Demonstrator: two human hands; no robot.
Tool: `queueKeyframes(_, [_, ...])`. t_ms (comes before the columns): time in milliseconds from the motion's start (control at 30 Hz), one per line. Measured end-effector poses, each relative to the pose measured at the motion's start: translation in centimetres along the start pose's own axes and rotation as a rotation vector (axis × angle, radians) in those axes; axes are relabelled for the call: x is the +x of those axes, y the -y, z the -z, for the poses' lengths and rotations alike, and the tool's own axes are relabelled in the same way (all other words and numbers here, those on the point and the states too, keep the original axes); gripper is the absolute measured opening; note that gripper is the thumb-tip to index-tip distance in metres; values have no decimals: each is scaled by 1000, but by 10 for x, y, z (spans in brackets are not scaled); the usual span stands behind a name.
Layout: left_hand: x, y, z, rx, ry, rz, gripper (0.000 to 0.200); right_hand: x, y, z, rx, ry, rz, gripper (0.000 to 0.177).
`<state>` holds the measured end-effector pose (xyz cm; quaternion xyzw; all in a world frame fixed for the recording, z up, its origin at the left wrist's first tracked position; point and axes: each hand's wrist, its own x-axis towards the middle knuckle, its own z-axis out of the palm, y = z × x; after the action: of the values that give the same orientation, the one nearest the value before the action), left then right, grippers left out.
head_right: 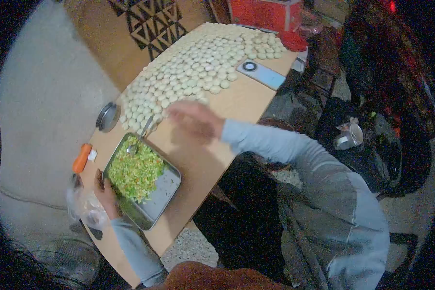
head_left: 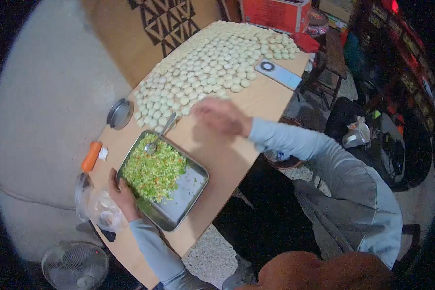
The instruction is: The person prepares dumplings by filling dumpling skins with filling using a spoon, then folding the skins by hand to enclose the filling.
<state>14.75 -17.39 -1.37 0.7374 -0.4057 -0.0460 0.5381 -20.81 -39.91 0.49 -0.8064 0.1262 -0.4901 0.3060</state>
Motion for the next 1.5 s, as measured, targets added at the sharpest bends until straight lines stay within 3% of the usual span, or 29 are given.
queueKeyframes(67, [2,1,-1,-36,-19,-1,44,3,-23,29,-239,-106,-184,22])
queueKeyframes(133, [2,-1,-3,-58,-41,13,45,14,-36,60,-415,-120,-226,26])
queueKeyframes(233, [-2,-10,-8,-65,-68,9,47,26,-94,85,-580,-27,-88,33])
queueKeyframes(333, [-6,-15,-7,-49,-89,14,48,45,-100,83,-657,119,28,35])
queueKeyframes(433, [-7,-19,-8,-60,-101,35,47,57,-101,86,-445,346,-263,37])
queueKeyframes(533, [-7,-22,-7,-38,-95,16,46,64,-102,87,-394,398,-296,35])
queueKeyframes(667, [-7,-16,-10,-69,-110,6,45,67,-79,79,-257,263,-540,32])
queueKeyframes(767, [-9,-26,-9,-89,-103,35,45,65,-58,65,-489,134,-35,32])
queueKeyframes(900, [-8,-19,-10,-62,-104,21,45,57,-19,24,-403,348,122,29])
queueKeyframes(1033, [-7,-20,-9,-46,-103,15,45,46,-18,-14,-438,479,207,28])
queueKeyframes(1133, [-11,-35,-7,-102,-75,151,45,43,-28,-26,-475,432,245,26])
queueKeyframes(1500, [-8,-23,-6,51,-108,-20,44,36,-39,-21,-483,365,200,30])
